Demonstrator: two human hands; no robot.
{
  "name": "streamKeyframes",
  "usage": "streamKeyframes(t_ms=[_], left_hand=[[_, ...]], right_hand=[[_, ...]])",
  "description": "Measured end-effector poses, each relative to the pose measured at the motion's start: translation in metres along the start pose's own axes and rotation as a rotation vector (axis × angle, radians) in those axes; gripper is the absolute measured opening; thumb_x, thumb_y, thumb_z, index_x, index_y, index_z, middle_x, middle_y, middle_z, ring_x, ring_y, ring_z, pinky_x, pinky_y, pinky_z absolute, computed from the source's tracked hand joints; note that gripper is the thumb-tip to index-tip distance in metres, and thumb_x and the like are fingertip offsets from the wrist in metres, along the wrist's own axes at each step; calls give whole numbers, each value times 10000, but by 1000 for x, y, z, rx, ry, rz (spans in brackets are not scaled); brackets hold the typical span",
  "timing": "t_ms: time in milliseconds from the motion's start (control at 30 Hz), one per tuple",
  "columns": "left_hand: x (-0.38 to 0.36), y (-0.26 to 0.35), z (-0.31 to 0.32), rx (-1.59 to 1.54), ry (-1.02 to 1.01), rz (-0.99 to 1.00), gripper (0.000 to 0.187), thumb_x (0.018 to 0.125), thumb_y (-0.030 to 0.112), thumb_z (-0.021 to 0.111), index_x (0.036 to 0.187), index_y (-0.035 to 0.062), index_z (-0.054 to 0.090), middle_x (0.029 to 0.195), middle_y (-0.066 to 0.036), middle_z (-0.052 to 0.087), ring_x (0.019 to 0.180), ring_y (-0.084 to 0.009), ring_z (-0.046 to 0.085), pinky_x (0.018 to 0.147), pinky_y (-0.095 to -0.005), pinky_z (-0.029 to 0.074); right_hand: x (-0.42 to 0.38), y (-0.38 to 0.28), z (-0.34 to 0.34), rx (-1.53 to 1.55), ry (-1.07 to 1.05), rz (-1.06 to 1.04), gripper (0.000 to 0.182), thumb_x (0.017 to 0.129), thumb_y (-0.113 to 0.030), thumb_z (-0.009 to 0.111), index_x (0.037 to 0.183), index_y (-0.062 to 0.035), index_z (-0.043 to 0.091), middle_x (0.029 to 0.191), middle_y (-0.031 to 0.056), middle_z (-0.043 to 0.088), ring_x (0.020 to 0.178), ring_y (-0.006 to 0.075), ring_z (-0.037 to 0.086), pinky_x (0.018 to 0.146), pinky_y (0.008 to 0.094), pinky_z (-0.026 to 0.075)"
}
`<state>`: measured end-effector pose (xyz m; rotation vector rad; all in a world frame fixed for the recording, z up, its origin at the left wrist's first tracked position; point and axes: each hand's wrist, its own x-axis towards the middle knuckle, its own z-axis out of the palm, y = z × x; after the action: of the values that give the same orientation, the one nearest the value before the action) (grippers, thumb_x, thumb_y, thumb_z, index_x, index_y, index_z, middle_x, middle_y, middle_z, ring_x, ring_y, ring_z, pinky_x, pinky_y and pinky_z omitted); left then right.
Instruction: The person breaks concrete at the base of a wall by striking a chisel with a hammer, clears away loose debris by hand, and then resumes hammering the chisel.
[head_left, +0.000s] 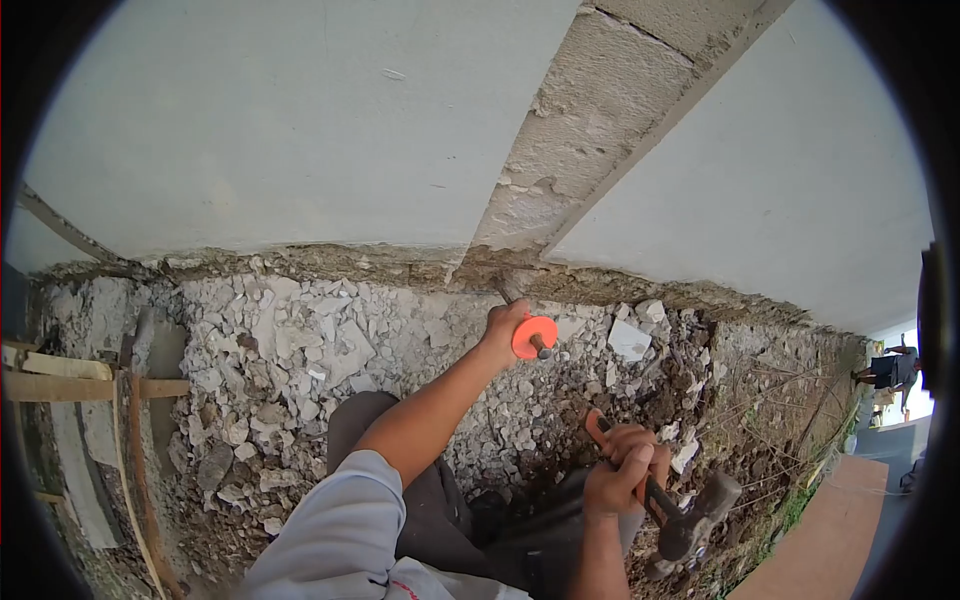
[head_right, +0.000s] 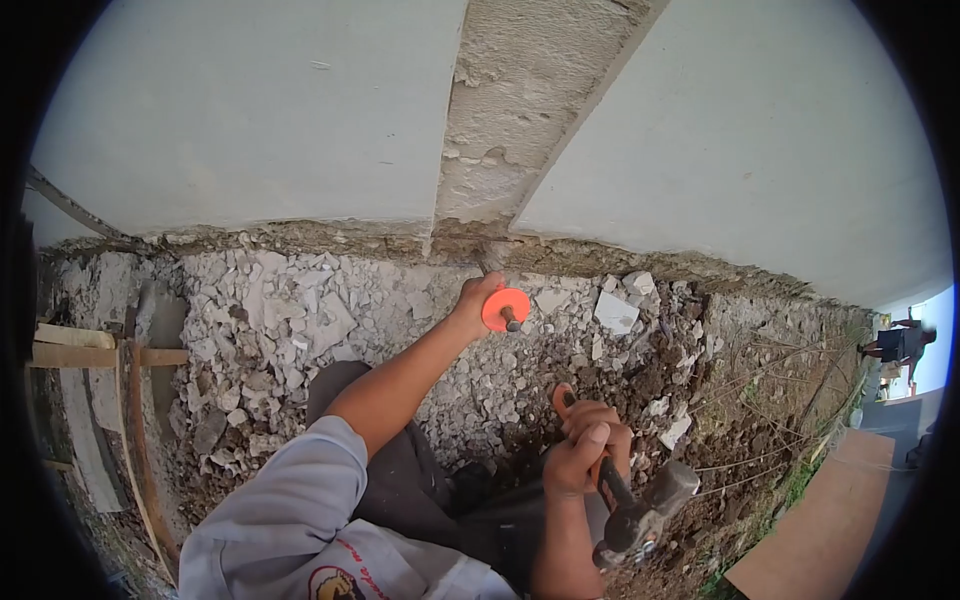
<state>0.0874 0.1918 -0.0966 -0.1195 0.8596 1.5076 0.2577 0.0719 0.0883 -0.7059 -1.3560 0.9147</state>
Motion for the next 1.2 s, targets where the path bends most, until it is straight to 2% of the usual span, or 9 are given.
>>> streamKeyframes(t_ms=[133, 533, 600, 667, 800, 1033, 1133, 1167, 1200], left_hand=[[-5, -4, 0, 235, 75, -15, 188, 854, 172, 584, 758, 19, 531, 687, -81, 527, 531, -206, 550, 400, -383, 431], [4, 9, -2, -62, -1, -87, 151, 820, 143, 593, 736, 48, 511, 669, -59, 488, 505, -188, 505, 417, -367, 418], [14, 2, -6, -15, -9, -62, 166, 813, 155, 602, 731, 41, 513, 668, -61, 490, 509, -188, 506, 417, -369, 413], [-11, 9, 5, 37, 48, -61, 185, 808, 161, 599, 705, 37, 509, 662, -66, 493, 501, -194, 506, 412, -371, 405], [1, 6, 5, 63, 37, -37, 181, 812, 150, 578, 733, 10, 495, 673, -100, 508, 507, -232, 532, 386, -379, 427], [2, 15, -4, -67, 35, -92, 140, 818, 139, 576, 757, 35, 505, 703, -64, 502, 536, -199, 549, 413, -369, 452], [-2, 15, -3, -144, -16, -112, 128, 823, 137, 574, 762, 47, 508, 707, -55, 501, 540, -186, 536, 420, -365, 447], [-6, 14, -6, -118, -12, -145, 123, 838, 148, 578, 783, 55, 518, 715, -47, 506, 579, -179, 543, 457, -355, 455], [-6, 17, -8, -86, -8, -172, 120, 852, 158, 583, 804, 63, 529, 724, -39, 511, 618, -172, 551, 494, -346, 463]], right_hand=[[-56, 100, -11, -404, -250, 1072, 273, 879, -177, 632, 664, -49, 522, 539, 21, 533, 457, 116, 508, 431, 280, 397], [20, -4, 5, 3, 28, -175, 261, 925, -217, 547, 774, -27, 450, 608, 59, 492, 555, 143, 512, 533, 329, 459], [-37, 89, -41, -780, -297, 179, 214, 894, -170, 587, 771, -29, 483, 585, 45, 510, 513, 134, 510, 508, 324, 439], [-45, 94, -10, -485, -288, 1083, 182, 863, -133, 622, 753, -32, 518, 560, 36, 523, 476, 127, 504, 454, 309, 409], [-34, 40, -9, -634, -287, 948, 281, 803, -172, 704, 656, -5, 531, 558, 28, 513, 544, 95, 470, 506, 298, 376], [29, -30, 15, -42, -147, -239, 293, 972, -214, 498, 759, -36, 404, 687, 75, 494, 634, 168, 472, 583, 333, 471], [-28, 73, -15, -876, -326, 132, 215, 904, -174, 607, 766, -35, 518, 706, 66, 574, 611, 139, 527, 559, 319, 428], [-24, 96, -17, -746, -538, 845, 223, 831, -142, 668, 680, -26, 553, 607, 35, 552, 550, 103, 483, 506, 321, 391], [-42, 97, -15, -577, -363, 904, 244, 782, -118, 696, 628, 0, 548, 531, 20, 512, 503, 99, 433, 472, 327, 356]])
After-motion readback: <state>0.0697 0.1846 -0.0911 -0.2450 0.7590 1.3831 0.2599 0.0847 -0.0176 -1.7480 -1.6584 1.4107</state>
